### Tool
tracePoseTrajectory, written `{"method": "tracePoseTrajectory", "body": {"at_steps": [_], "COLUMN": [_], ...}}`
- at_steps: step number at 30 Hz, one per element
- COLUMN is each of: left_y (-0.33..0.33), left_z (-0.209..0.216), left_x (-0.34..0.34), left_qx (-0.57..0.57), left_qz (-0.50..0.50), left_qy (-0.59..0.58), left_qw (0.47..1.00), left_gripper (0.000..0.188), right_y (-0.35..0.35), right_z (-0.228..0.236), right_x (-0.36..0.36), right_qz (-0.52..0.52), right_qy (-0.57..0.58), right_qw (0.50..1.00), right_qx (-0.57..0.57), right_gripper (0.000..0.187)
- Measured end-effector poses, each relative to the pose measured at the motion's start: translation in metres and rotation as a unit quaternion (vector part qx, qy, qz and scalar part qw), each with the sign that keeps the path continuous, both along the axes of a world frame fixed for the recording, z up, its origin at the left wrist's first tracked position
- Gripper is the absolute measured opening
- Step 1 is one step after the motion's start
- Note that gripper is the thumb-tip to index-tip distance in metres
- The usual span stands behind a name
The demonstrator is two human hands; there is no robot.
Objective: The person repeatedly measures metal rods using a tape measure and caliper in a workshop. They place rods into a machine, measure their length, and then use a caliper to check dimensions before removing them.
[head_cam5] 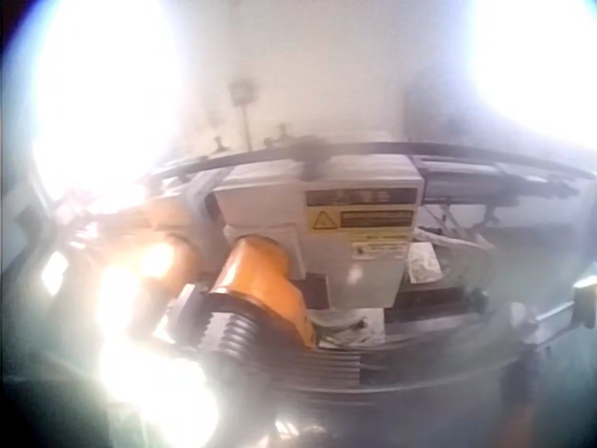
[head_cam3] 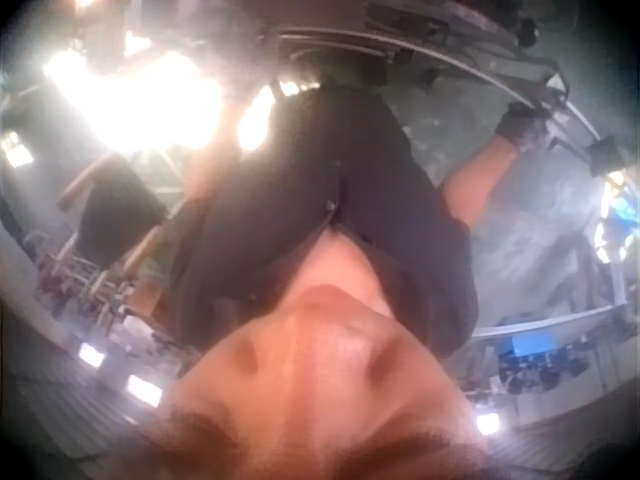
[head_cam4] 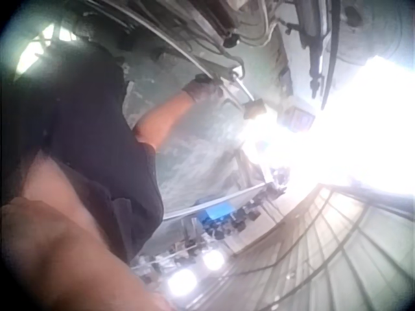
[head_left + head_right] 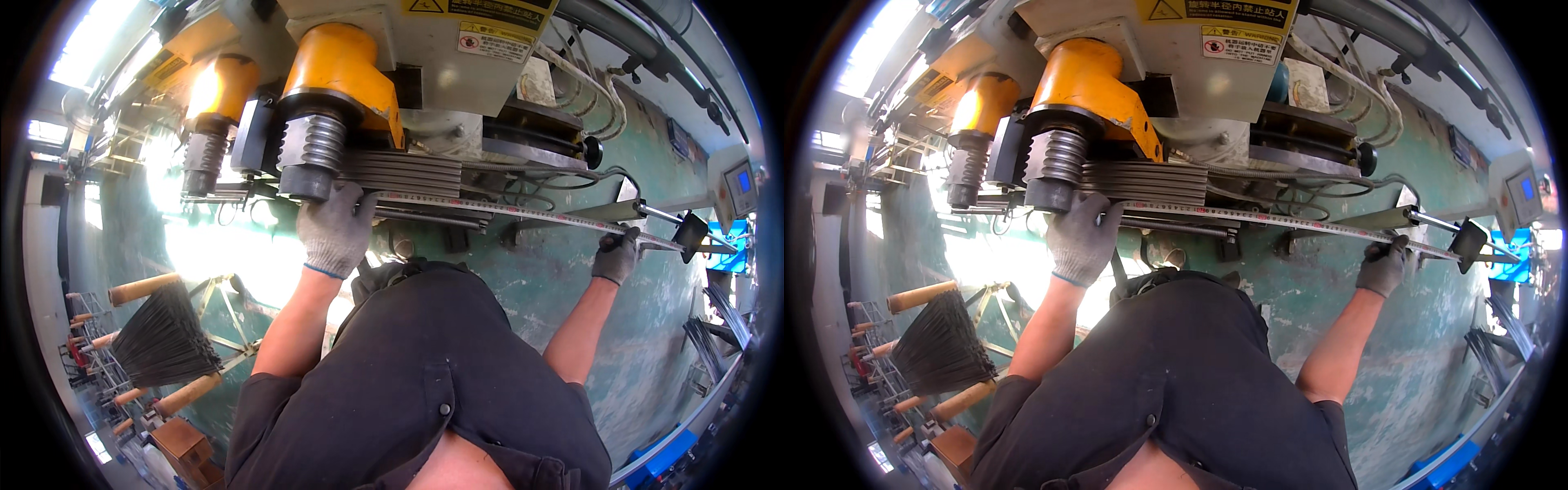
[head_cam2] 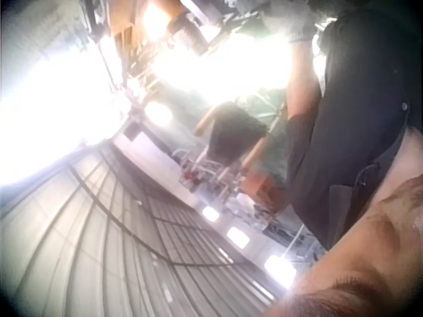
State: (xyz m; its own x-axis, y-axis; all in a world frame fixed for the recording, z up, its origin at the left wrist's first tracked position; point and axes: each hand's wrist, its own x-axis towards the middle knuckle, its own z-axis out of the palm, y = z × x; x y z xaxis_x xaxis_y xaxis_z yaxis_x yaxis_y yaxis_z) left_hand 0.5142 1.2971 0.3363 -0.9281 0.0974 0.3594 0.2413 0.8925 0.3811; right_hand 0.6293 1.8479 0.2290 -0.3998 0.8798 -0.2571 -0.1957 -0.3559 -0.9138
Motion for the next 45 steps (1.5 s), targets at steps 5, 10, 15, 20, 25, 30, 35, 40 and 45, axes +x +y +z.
{"method": "tracePoseTrajectory", "body": {"at_steps": [5, 10, 15, 20, 25, 30, 35, 40, 45], "left_y": [-0.001, -0.002, 0.002, 0.000, 0.000, 0.001, 0.002, 0.001, 0.002], "left_z": [0.001, -0.003, 0.000, -0.009, -0.007, -0.006, -0.006, -0.007, -0.006], "left_x": [0.000, -0.002, -0.001, -0.003, -0.002, -0.003, -0.002, -0.002, -0.001], "left_qx": [0.016, 0.024, 0.008, 0.010, 0.009, 0.003, 0.000, -0.002, -0.004], "left_qz": [-0.007, -0.020, -0.014, -0.018, -0.013, -0.018, -0.004, 0.001, 0.016], "left_qy": [-0.006, 0.031, 0.024, 0.044, 0.035, 0.050, 0.033, 0.031, 0.011], "left_qw": [1.000, 0.999, 1.000, 0.999, 0.999, 0.999, 0.999, 1.000, 1.000], "left_gripper": [0.020, 0.018, 0.020, 0.020, 0.019, 0.019, 0.019, 0.019, 0.018], "right_y": [0.011, 0.005, 0.002, 0.006, 0.009, 0.011, 0.013, 0.012, 0.015], "right_z": [-0.009, -0.010, -0.011, -0.017, -0.022, -0.022, -0.023, -0.020, -0.026], "right_x": [-0.001, -0.001, 0.001, 0.001, 0.004, 0.006, 0.013, 0.012, 0.015], "right_qz": [0.007, 0.005, 0.011, 0.010, 0.017, 0.024, 0.044, 0.043, 0.051], "right_qy": [0.038, 0.053, 0.068, 0.080, 0.080, 0.086, 0.104, 0.111, 0.117], "right_qw": [0.999, 0.998, 0.997, 0.997, 0.997, 0.996, 0.994, 0.993, 0.991], "right_qx": [-0.005, -0.015, -0.015, -0.006, -0.013, -0.017, -0.017, -0.023, -0.028], "right_gripper": [0.035, 0.035, 0.039, 0.048, 0.050, 0.046, 0.040, 0.036, 0.034]}}
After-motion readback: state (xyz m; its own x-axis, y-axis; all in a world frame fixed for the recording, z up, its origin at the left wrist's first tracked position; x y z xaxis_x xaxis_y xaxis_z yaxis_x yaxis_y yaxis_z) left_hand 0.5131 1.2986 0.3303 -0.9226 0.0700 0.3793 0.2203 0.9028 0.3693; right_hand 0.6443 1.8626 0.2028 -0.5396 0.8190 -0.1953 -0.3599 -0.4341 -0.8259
